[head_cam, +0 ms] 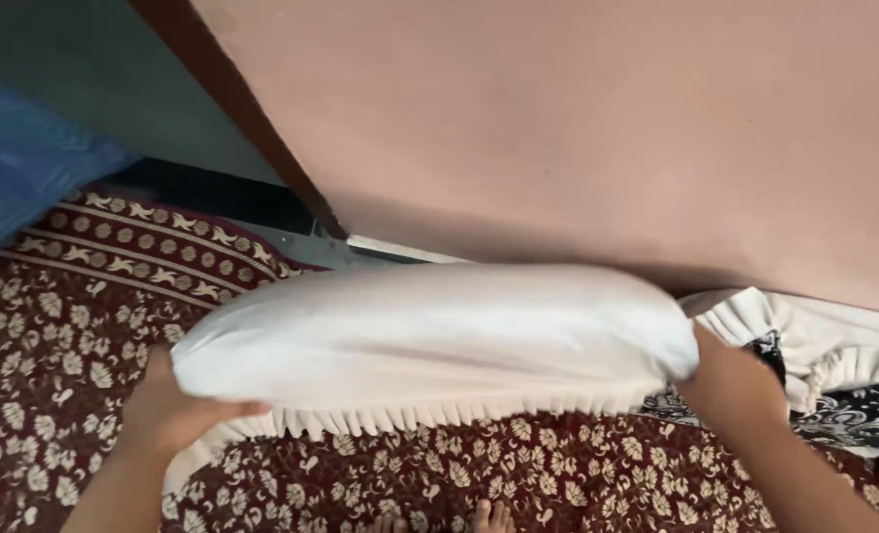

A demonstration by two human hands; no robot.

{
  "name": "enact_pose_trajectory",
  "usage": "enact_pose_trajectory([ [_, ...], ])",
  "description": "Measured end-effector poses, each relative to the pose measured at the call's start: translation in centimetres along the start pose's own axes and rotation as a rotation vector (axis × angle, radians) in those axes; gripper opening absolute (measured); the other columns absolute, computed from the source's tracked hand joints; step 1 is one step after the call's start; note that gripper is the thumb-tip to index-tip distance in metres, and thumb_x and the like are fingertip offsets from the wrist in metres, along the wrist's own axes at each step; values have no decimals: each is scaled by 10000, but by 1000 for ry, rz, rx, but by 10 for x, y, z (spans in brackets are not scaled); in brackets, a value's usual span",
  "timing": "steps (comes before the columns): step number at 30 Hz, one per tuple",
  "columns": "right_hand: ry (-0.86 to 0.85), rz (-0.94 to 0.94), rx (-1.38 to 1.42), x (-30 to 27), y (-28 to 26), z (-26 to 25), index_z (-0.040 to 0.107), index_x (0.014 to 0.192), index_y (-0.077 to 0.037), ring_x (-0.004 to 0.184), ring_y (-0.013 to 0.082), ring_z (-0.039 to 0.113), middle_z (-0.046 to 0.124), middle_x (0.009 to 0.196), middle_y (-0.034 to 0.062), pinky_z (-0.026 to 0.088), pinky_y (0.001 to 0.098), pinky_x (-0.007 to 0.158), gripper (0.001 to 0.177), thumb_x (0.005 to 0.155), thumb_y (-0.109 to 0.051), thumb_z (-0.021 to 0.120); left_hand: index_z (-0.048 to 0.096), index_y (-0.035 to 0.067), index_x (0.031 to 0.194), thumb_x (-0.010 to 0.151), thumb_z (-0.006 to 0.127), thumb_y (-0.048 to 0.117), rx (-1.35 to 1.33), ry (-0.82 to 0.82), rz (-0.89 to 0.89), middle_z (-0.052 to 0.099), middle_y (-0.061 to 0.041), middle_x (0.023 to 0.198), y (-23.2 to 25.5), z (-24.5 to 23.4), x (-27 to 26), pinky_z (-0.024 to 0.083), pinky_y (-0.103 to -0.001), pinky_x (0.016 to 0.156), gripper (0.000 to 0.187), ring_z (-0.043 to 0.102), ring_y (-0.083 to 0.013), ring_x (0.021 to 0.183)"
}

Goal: The person organizes household items including a water bottle, clothing, a hairbrush, and small packets across different rooms and surfaces.

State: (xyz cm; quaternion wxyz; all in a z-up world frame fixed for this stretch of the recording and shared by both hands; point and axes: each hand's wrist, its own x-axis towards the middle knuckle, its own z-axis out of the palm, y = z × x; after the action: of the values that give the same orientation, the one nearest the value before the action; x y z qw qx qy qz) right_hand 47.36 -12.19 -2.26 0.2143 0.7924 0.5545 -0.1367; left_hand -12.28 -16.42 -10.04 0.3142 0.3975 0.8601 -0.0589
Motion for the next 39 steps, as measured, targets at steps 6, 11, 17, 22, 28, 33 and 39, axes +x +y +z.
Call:
enact_pose_trajectory([
  [6,-136,306,338,1,93,76,744,1133,-60,819,342,750,774,919,194,632,491,806,468,711,-226,858,377,-20,1489,350,1043,196,-288,-38,215,619,-258,1355,124,-44,-17,490,-458,1104,1337,614,-384,1269],
  [11,-109,264,359,26,63,16,756,1101,-34,737,332,775,771,898,190,617,481,786,436,731,-248,840,406,152,1548,463,990,195,-309,54,192,617,-194,1389,163,-52,-7,504,-480,1050,1234,616,-370,1264],
  [17,304,144,277,15,38,3,604,1311,-18,1014,365,667,688,1107,224,557,518,910,634,752,-234,808,415,157,1519,583,949,263,-64,327,203,477,-166,1511,163,-23,-16,304,-594,1143,1082,440,-331,1411],
  [22,-69,141,-310,-63,-32,51,355,1531,99,1208,360,508,442,1416,252,484,543,1043,1036,882,-661,624,430,59,1464,1034,466,188,487,-110,685,263,-190,1612,184,14,-136,-71,-729,1130,450,60,-393,1563],
  [28,-269,-558,-574,-50,-92,17,-8,1642,-278,1502,498,-93,-93,1683,210,-40,786,1098,803,1045,-191,521,-141,327,1637,843,444,-203,920,-216,1245,-191,95,1722,202,38,-106,45,-681,1110,1119,-122,-243,1539],
  [33,187,-801,-345,39,-27,24,455,1471,-192,1329,308,522,545,1412,117,426,489,1179,616,872,-104,568,338,312,1511,891,515,-135,704,55,1241,336,-31,1584,216,7,-48,284,-538,1166,784,358,-314,1430],
  [39,-110,-343,4,59,-60,-68,718,1098,-85,814,331,743,761,869,165,579,441,833,424,1121,-392,427,726,175,1203,901,636,105,27,-76,540,752,-152,1096,254,-53,-22,527,-413,929,322,719,-316,1009],
])
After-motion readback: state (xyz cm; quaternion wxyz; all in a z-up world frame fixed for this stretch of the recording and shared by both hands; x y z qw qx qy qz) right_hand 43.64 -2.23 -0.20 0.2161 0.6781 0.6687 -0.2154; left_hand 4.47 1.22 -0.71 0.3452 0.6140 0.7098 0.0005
